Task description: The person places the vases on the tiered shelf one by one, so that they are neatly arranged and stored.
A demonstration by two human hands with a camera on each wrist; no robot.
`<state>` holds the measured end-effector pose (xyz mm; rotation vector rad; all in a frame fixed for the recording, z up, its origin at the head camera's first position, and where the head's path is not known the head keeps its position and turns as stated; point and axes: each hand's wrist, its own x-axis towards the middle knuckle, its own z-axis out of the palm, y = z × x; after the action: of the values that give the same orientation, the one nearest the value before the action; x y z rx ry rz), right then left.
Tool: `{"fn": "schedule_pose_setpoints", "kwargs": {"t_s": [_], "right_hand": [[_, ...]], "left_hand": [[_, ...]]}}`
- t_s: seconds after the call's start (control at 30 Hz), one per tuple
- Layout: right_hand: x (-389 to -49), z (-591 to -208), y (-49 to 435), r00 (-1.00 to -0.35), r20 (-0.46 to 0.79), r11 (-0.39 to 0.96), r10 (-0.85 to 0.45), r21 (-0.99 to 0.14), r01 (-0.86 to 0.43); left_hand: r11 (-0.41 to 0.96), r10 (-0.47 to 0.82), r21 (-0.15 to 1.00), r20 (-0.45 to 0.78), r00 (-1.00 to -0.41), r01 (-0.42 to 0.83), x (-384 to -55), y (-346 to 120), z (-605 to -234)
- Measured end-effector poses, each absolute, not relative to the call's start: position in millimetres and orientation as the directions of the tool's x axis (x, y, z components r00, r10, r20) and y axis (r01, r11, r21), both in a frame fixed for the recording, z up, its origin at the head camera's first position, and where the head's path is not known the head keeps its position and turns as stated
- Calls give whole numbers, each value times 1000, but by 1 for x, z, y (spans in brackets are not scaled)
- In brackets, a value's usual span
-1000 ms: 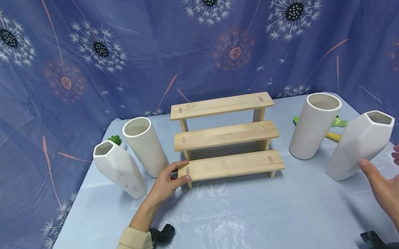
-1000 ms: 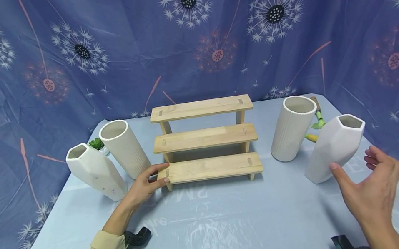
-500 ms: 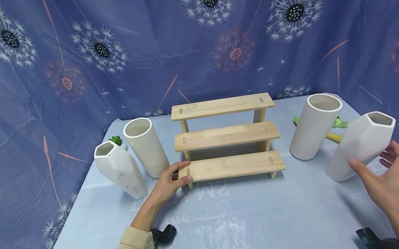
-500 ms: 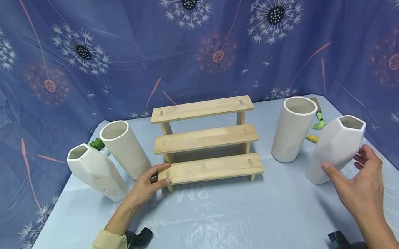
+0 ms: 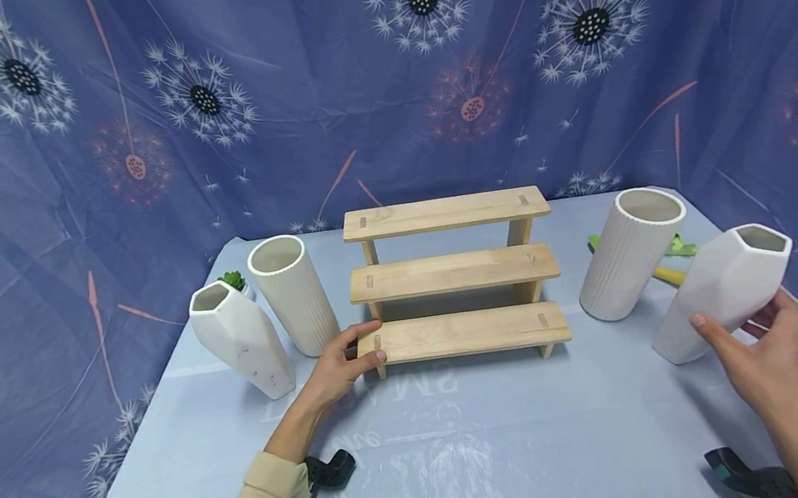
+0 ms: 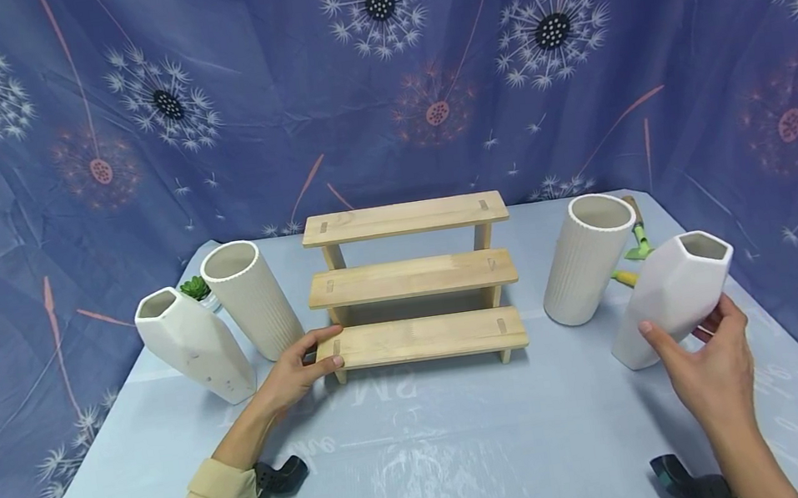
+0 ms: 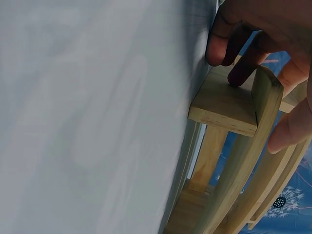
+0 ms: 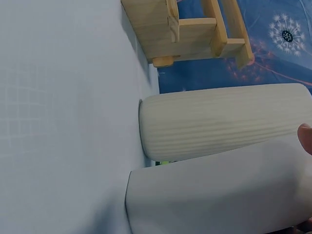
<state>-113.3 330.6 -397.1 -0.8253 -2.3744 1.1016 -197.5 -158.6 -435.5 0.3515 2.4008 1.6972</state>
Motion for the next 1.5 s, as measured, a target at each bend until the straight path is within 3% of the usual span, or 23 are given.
{"fn": "schedule_pose_setpoints", "kwargs": {"t_s": [0.53, 1.23, 1.5], "right_hand": [[-120, -404, 338, -752, 74, 525, 655, -760, 383], [-124, -408, 336, -688, 61, 448, 723, -799, 401], [-120, -407, 331, -694, 46, 436, 719, -807, 398]], "left_hand": [[279, 280, 959, -34, -959, 47, -198, -156, -438], [277, 279, 960, -55, -959, 25, -197, -155, -440], [269, 271, 963, -61, -961, 15, -197, -155, -439]]}}
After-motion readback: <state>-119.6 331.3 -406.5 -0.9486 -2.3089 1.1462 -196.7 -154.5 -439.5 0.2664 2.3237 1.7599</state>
